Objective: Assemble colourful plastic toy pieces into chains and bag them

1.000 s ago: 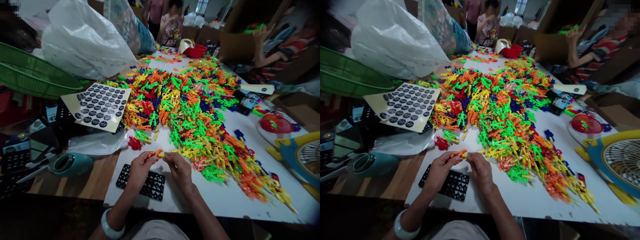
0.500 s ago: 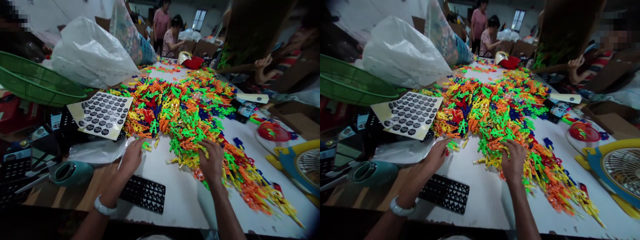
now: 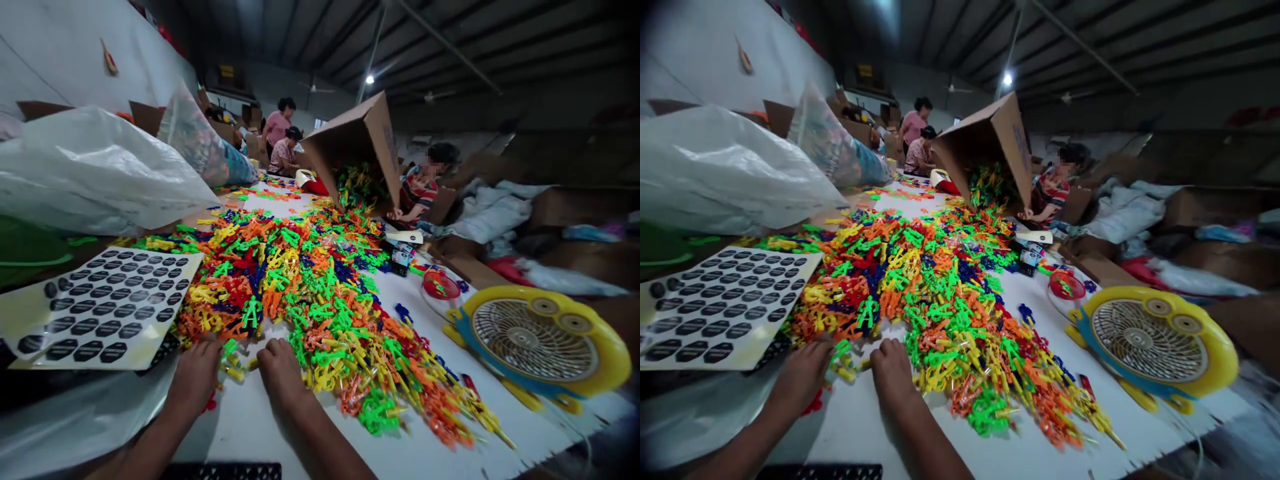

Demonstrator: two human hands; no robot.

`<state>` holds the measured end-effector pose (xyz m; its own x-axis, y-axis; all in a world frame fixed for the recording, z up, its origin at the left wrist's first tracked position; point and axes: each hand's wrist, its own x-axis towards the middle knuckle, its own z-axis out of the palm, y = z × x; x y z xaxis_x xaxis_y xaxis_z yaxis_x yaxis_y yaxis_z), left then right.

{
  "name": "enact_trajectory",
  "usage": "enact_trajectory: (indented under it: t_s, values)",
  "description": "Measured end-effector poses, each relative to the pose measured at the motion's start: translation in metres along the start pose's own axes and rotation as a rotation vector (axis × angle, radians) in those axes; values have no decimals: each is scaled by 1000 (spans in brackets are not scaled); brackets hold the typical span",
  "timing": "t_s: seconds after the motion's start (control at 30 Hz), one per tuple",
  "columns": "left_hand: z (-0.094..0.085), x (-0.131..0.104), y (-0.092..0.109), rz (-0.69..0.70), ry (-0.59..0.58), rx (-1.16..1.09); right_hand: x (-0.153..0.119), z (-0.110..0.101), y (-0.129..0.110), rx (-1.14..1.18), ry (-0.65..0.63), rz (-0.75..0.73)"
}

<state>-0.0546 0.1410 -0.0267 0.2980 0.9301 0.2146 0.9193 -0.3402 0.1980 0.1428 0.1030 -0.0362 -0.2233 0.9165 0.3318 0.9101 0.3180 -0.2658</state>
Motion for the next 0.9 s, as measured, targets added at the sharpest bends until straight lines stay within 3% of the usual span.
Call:
enact_trajectory:
  t_s: [0.2,0.37,0.47,0.53,0.7,0.9]
  values:
    - [-1,-4,11,-40,-60,-85,-5,-1,3,209,147,50]
    - [-30,-30,33,-310,26,-595,-19,-28,-4,538,251,43]
    - [-43,-48,58,-384,-53,-921,-35,-48,-8,613,272,-25]
    - [-46,-57,73,-401,-72,-1015,-44,-57,-10,602,287,-63]
    - [-44,-69,90,-434,-58,-1095,-54,-62,-12,488,294,-149]
    - [-45,-72,87,-285,-25,-859,-55,-68,-17,326,265,-219]
